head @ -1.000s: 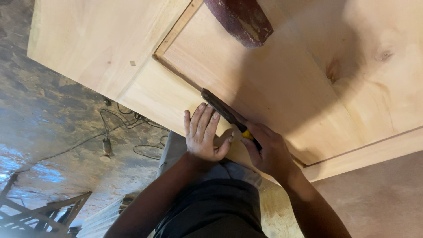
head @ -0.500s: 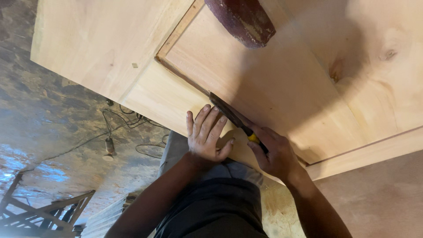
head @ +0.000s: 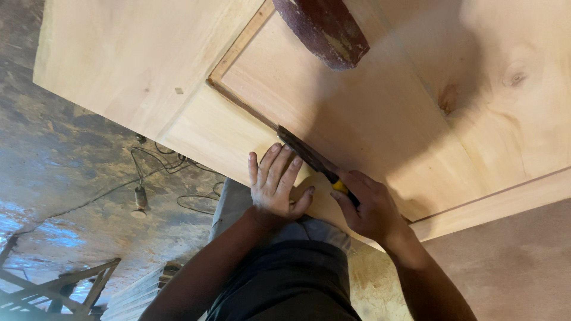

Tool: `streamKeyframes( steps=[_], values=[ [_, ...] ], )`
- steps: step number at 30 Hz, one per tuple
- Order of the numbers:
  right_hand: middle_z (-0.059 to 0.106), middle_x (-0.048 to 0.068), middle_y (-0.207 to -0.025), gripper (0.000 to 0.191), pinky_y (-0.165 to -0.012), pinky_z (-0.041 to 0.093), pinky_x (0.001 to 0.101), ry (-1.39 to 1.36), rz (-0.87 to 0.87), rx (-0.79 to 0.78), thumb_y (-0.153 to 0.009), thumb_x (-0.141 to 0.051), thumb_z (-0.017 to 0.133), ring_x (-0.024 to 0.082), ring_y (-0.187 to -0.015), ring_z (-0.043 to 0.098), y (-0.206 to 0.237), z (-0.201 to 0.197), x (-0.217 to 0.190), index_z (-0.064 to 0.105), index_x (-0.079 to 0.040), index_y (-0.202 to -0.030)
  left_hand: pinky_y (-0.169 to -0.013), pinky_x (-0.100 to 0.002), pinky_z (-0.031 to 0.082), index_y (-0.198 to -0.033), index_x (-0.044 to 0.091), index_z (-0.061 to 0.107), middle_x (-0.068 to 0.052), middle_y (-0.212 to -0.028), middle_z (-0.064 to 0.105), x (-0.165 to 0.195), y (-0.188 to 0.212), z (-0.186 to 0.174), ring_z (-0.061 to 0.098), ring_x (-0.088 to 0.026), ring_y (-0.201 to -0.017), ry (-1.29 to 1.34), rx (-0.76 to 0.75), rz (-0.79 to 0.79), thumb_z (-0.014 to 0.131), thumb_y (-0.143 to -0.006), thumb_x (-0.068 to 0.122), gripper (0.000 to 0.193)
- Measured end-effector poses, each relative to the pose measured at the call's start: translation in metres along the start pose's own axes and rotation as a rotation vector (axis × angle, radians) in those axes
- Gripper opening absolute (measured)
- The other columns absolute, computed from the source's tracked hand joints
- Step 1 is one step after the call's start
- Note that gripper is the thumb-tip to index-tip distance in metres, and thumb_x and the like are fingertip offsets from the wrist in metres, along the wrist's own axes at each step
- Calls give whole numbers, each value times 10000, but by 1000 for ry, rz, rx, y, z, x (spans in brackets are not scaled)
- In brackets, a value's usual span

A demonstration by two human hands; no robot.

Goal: The person works on a wooden paneled cabinet door, using a chisel to trim and clean the recessed panel edges and grooves, running a finger along the cuts to check them, and using a sanding block to smooth the panel surfaces and frame edges.

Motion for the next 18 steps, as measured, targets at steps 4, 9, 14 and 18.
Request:
streamKeyframes(
  steps=[4,9,14,18],
  values=[
    [701,211,-1022,407,-670,576,382,-7,-60,47,-888,-64,702,354,-827,717,-3,4,-5,613,22,-1276,-1289,-591,100,-1474,20,491,-248,-1483,550,-2,2,4,458,-407,-1464,-6,34,22,751,-878,336,723],
    [705,208,-993,417,-675,579,388,-4,10,38,-896,-56,707,351,-816,724,-1,7,-7,622,18,-1298,-1291,-603,86,-1500,9,459,-242,-1514,530,-2,1,5,420,-409,-1490,-16,37,40,732,-905,342,734],
    [685,242,-1140,446,-859,580,442,85,-218,189,-892,-64,678,402,-1012,715,7,6,-8,585,5,-1322,-1294,-589,66,-1456,106,534,-161,-1500,554,0,-2,0,398,-371,-1499,-58,16,102,747,-878,355,665],
    [701,215,-1035,416,-712,582,405,8,-80,72,-903,-78,698,358,-861,719,6,8,1,609,11,-1299,-1290,-599,75,-1445,90,551,-182,-1496,552,0,-2,-1,422,-377,-1487,-15,5,48,751,-857,359,677]
  ],
)
Point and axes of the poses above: each hand's wrist, its own y-axis away from the middle knuckle, its own z-axis out of the palm, x = y × z, the point moved 2 cm from there along -y, towards the middle knuckle
